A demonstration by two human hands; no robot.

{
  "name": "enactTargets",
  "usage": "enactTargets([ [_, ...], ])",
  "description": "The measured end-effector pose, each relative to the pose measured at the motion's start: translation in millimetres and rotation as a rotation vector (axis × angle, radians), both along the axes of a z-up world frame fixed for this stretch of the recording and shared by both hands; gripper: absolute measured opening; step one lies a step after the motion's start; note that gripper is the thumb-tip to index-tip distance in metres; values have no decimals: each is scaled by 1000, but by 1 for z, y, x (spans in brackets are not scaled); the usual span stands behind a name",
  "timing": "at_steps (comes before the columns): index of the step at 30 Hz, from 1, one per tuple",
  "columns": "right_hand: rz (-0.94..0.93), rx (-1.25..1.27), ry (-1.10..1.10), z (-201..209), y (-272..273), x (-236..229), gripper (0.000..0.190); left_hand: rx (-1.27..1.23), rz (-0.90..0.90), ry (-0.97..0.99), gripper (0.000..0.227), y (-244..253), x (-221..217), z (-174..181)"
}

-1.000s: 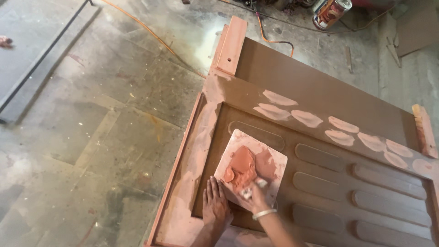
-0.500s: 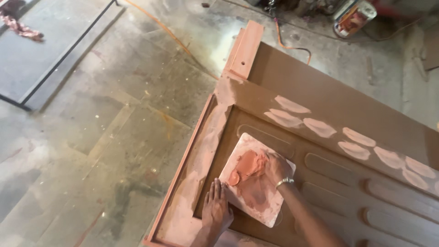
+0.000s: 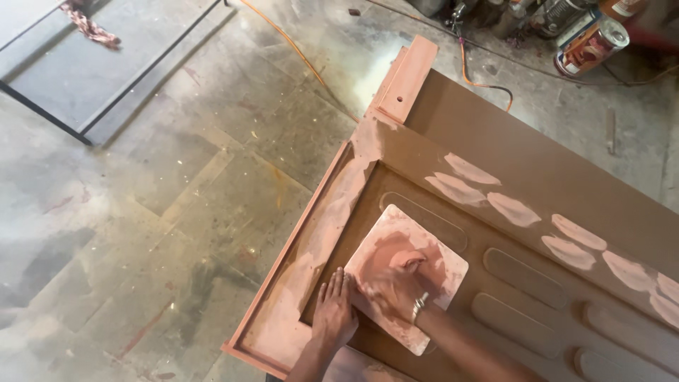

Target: The person applies a pink putty-like filler to the edges and corners of a wooden door frame using a putty knife. They repeatedly scoop filler from a square tile and smooth it into the frame's grooves.

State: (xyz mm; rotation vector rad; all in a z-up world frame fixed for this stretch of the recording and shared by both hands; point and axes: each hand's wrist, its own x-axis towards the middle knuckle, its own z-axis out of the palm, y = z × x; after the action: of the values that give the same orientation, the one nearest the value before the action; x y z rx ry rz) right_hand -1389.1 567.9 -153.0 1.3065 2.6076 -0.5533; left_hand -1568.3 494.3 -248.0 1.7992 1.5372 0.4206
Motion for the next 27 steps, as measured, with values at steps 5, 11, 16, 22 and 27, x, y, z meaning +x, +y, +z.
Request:
enactTargets([
  [5, 123, -113, -114, 9, -20, 58, 22, 22, 37, 77, 70, 5, 13, 2],
  [11, -418, 313, 247, -24, -14, 85, 26, -159, 36, 123, 78, 19, 19, 36],
  [16, -365, 374, 11, -64, -96, 44, 25, -273, 48, 132, 88, 42, 27, 59],
  [22, -403, 13, -72, -39, -79, 81, 33, -272, 144, 75, 75, 54, 23, 52],
  [27, -717, 273, -41, -35, 3, 127, 22, -491, 278, -132, 57, 60, 20, 30],
])
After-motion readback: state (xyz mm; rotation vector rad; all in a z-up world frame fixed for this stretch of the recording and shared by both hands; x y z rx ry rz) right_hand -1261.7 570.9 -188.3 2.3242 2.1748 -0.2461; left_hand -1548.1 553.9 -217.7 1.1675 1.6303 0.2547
